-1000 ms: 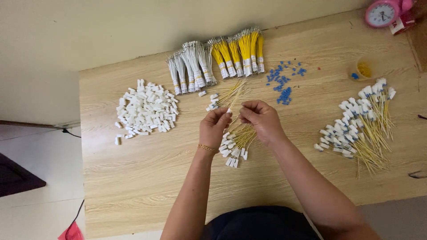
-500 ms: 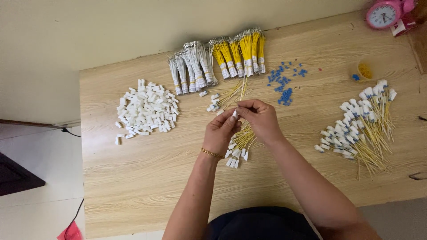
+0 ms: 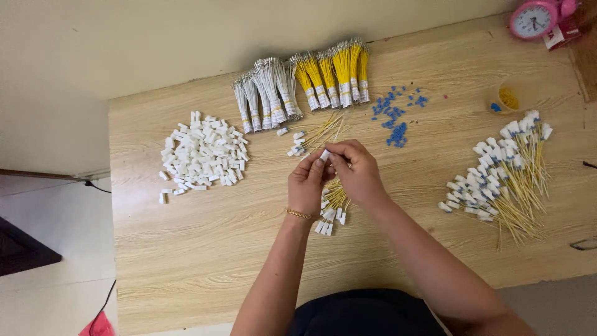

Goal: Assembling small swabs by manually joining sticks, blue connectors, and foam tips

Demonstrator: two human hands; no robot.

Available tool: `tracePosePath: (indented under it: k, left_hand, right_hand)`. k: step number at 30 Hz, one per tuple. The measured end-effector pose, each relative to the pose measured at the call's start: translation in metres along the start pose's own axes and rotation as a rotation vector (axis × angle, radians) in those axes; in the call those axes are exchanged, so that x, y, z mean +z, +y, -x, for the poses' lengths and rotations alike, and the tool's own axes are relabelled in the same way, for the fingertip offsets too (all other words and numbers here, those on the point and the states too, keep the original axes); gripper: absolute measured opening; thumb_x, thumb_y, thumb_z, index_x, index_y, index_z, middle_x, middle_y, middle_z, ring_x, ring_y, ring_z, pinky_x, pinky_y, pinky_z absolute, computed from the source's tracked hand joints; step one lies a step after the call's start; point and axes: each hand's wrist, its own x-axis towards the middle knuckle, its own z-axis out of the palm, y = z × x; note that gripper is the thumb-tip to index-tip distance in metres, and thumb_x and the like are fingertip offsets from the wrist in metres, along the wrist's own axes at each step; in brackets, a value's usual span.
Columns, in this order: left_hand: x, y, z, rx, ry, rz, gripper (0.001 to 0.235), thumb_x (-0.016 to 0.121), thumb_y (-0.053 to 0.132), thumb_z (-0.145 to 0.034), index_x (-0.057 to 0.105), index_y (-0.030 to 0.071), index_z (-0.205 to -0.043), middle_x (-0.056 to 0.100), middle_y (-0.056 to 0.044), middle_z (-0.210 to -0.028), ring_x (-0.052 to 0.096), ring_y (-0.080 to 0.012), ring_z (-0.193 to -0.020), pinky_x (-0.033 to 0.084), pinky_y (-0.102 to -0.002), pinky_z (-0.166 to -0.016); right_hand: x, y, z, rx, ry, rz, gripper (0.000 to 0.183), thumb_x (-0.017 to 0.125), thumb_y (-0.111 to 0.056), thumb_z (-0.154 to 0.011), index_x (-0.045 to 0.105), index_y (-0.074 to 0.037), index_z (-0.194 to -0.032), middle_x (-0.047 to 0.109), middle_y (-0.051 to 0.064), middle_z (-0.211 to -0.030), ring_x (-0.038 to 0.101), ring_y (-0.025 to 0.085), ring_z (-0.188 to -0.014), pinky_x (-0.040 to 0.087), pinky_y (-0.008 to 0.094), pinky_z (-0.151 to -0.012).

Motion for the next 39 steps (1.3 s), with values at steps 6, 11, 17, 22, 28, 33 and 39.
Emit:
tracePosePath:
  k: [6,11,17,22,28,33,39]
  left_hand:
    - [0.000,-0.010,-0.003,0.159,0.113,-0.275,0.025,0.051,0.005,-0.099,0.066,0.007,-0.119,0.069,-0.006,-0.082,0.064,-0.0080,-0.068,0.058,-0.022,-0.065]
    - [0.005,-0.007,-0.001,0.206,0.149,-0.375,0.023,0.053,0.003,-0.097,0.069,0.007,-0.114,0.069,-0.005,-0.077,0.060,-0.0066,-0.064,0.055,-0.020,-0.062]
    - [-0.013,-0.021,-0.025,0.119,0.098,-0.494,0.022,0.056,0.006,-0.096,0.070,0.010,-0.112,0.069,-0.005,-0.081,0.061,-0.0086,-0.065,0.057,-0.024,-0.064]
    - [-0.045,-0.010,-0.052,0.175,0.114,-0.809,0.020,0.064,0.013,-0.092,0.072,0.012,-0.110,0.069,-0.008,-0.081,0.062,-0.0134,-0.063,0.056,-0.030,-0.059]
    - [-0.087,-0.009,-0.044,0.231,0.368,-1.293,0.058,0.078,0.025,-0.077,0.058,0.027,-0.131,0.053,-0.009,-0.118,0.067,-0.0281,-0.089,0.057,-0.041,-0.078]
    - [-0.137,-0.034,-0.027,0.228,0.255,-1.403,0.028,0.073,0.032,-0.082,0.070,0.026,-0.110,0.060,-0.002,-0.097,0.068,-0.0229,-0.084,0.056,-0.034,-0.072]
    - [-0.132,-0.053,-0.010,0.368,0.096,-1.585,0.034,0.080,0.045,-0.071,0.073,0.036,-0.103,0.062,0.005,-0.094,0.067,-0.0202,-0.086,0.056,-0.034,-0.075]
  right_hand:
    - [0.014,0.016,0.013,-0.063,0.009,0.061,0.031,0.060,0.010,-0.084,0.070,-0.002,-0.111,0.062,0.015,-0.099,0.064,0.028,-0.094,0.052,0.038,-0.083]
    - [0.019,0.019,0.021,-0.073,0.039,0.032,0.034,0.057,0.013,-0.084,0.068,0.000,-0.113,0.061,0.017,-0.102,0.061,0.030,-0.100,0.048,0.040,-0.090]
    - [0.002,0.049,0.015,0.047,-0.010,0.012,0.034,0.059,0.010,-0.085,0.067,-0.004,-0.115,0.060,0.015,-0.104,0.062,0.028,-0.100,0.051,0.038,-0.088]
    - [-0.062,0.117,0.002,0.137,0.129,0.440,0.026,0.067,0.002,-0.082,0.065,-0.004,-0.107,0.062,0.020,-0.089,0.065,0.039,-0.086,0.054,0.045,-0.075]
    - [-0.093,0.144,-0.014,0.453,0.221,0.779,0.024,0.069,-0.031,-0.085,0.069,-0.012,-0.100,0.071,0.012,-0.091,0.068,0.034,-0.091,0.053,0.047,-0.079]
    - [-0.093,0.160,-0.030,0.493,0.155,0.937,0.026,0.064,-0.043,-0.088,0.069,-0.020,-0.097,0.072,0.008,-0.091,0.068,0.033,-0.092,0.053,0.049,-0.079]
    - [-0.088,0.138,-0.021,0.318,0.169,0.950,0.017,0.065,-0.031,-0.090,0.070,-0.015,-0.094,0.069,0.010,-0.086,0.068,0.033,-0.089,0.053,0.047,-0.076]
